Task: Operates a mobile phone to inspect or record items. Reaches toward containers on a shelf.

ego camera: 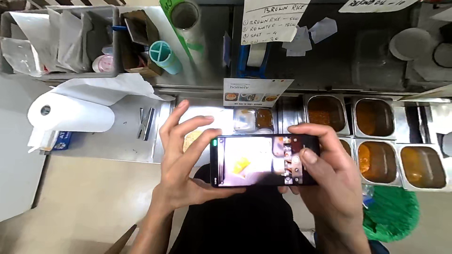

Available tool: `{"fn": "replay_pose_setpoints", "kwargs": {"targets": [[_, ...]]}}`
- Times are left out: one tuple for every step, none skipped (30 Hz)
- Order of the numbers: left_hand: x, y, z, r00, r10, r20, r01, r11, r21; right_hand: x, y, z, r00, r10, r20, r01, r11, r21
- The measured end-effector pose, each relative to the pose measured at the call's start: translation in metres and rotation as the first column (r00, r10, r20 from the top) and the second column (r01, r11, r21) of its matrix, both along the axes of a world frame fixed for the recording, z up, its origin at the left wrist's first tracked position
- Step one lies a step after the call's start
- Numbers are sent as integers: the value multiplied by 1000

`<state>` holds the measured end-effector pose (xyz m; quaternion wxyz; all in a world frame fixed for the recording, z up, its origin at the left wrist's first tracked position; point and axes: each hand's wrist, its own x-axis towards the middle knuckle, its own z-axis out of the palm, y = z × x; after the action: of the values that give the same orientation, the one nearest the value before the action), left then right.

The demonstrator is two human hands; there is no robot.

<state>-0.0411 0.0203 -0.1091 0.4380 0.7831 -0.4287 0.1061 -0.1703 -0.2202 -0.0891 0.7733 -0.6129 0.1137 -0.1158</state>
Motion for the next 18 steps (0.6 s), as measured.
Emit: {"fn": "replay_pose_setpoints", "kwargs": {"targets": [[-1,0,2,1000,-6,-1,6,1000,-6,-2,5,1,999,-41,36,40,999,9],[-1,0,4,1000,-12,-6,12,1000,-5,-3,8,3,995,-71,67,70,997,10],[-1,0,5,1000,-21,-15,21,1000,-1,-4,9,4,992,-94,87,95,996,1],[0,0,5,999,-31,-25,31,1000,1,-4,10,4,989,-113,98,115,993,-16],[1,-1,3,999,-42,-30,42,999,-2,-5,11,4,987,-126,105,129,991,-31],[3,-2,1,998,-52,-29,52,999,-4,-5,10,4,986,-132,104,138,989,-50],[4,-3,-1,998,-60,-21,60,998,-5,-4,10,4,986,-133,101,141,987,-77],[5,-3,-2,998,-62,-15,62,998,0,-4,9,3,986,-135,96,144,984,-101],[5,-3,-2,998,-63,-12,63,998,8,-4,8,4,987,-135,91,146,982,-121],[4,-3,-1,998,-60,-12,60,998,15,-4,8,4,987,-133,90,144,980,-135],[4,-2,-1,998,-53,-12,54,998,20,-3,9,4,987,-130,93,142,979,-143],[3,-1,-1,999,-47,-12,47,999,21,-2,10,5,987,-131,94,143,979,-142],[3,-1,0,999,-41,-13,41,999,21,-1,11,6,987,-133,91,145,980,-137],[2,0,0,999,-37,-15,37,999,20,-1,12,6,987,-135,88,146,980,-138],[2,0,0,999,-36,-15,37,999,16,0,12,7,987,-134,86,145,980,-138],[2,1,-1,999,-36,-13,36,999,11,0,11,7,988,-126,86,137,981,-139],[2,1,-1,999,-35,-11,35,999,8,1,11,7,989,-120,85,132,981,-143],[2,1,0,999,-33,-8,34,999,6,2,11,7,989,-120,84,132,980,-148]]}}
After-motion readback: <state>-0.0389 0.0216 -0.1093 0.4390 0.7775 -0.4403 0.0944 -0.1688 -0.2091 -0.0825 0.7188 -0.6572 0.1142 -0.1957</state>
